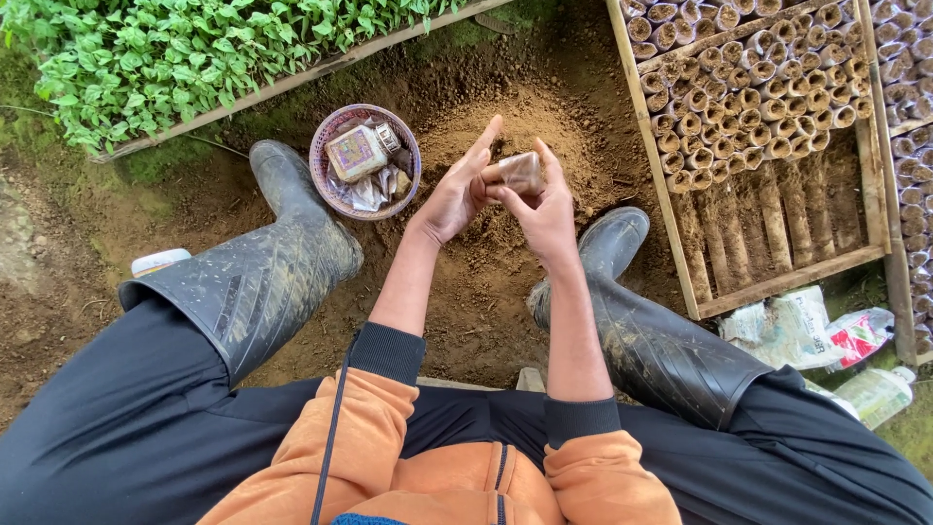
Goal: The person sits on the ground and repeatedly scoops soil with their hands, packs it into small plastic seedling pots, and places the filled pots into a wooden tray. The person also handles small seed packets from a bowl nearby.
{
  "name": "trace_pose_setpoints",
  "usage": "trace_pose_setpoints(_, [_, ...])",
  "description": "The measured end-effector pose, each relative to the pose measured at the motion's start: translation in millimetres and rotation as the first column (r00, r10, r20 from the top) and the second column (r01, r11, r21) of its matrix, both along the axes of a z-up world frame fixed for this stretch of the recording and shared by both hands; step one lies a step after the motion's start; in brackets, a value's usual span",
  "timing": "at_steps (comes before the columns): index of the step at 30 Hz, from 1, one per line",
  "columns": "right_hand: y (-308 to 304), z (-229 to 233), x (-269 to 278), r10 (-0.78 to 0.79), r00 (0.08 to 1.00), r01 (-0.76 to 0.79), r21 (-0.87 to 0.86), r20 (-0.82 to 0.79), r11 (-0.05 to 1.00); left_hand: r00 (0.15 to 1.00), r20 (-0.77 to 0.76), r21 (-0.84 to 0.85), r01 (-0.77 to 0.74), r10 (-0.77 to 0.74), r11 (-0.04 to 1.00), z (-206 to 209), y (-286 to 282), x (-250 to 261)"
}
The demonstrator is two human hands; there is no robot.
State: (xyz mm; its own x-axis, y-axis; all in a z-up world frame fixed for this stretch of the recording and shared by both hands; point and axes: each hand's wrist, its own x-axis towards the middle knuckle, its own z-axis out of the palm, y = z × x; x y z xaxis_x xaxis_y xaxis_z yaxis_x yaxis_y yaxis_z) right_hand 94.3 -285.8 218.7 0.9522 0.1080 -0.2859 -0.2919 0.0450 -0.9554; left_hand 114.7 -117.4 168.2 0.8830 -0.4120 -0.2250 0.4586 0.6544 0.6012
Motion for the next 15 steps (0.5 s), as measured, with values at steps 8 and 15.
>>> trace_pose_setpoints(8, [-25,-77,-10,0.083,0.990,-0.124,-0.446,-0.112,0.886,0.996,0.071,0.250,0.039,-0.058,0.968,15,20,-7])
trace_pose_setpoints(15, [51,-125,-48,0.329,0.895,0.226,-0.942,0.301,0.247,0.935,0.067,0.902,0.093,-0.348,0.423,32,39,2])
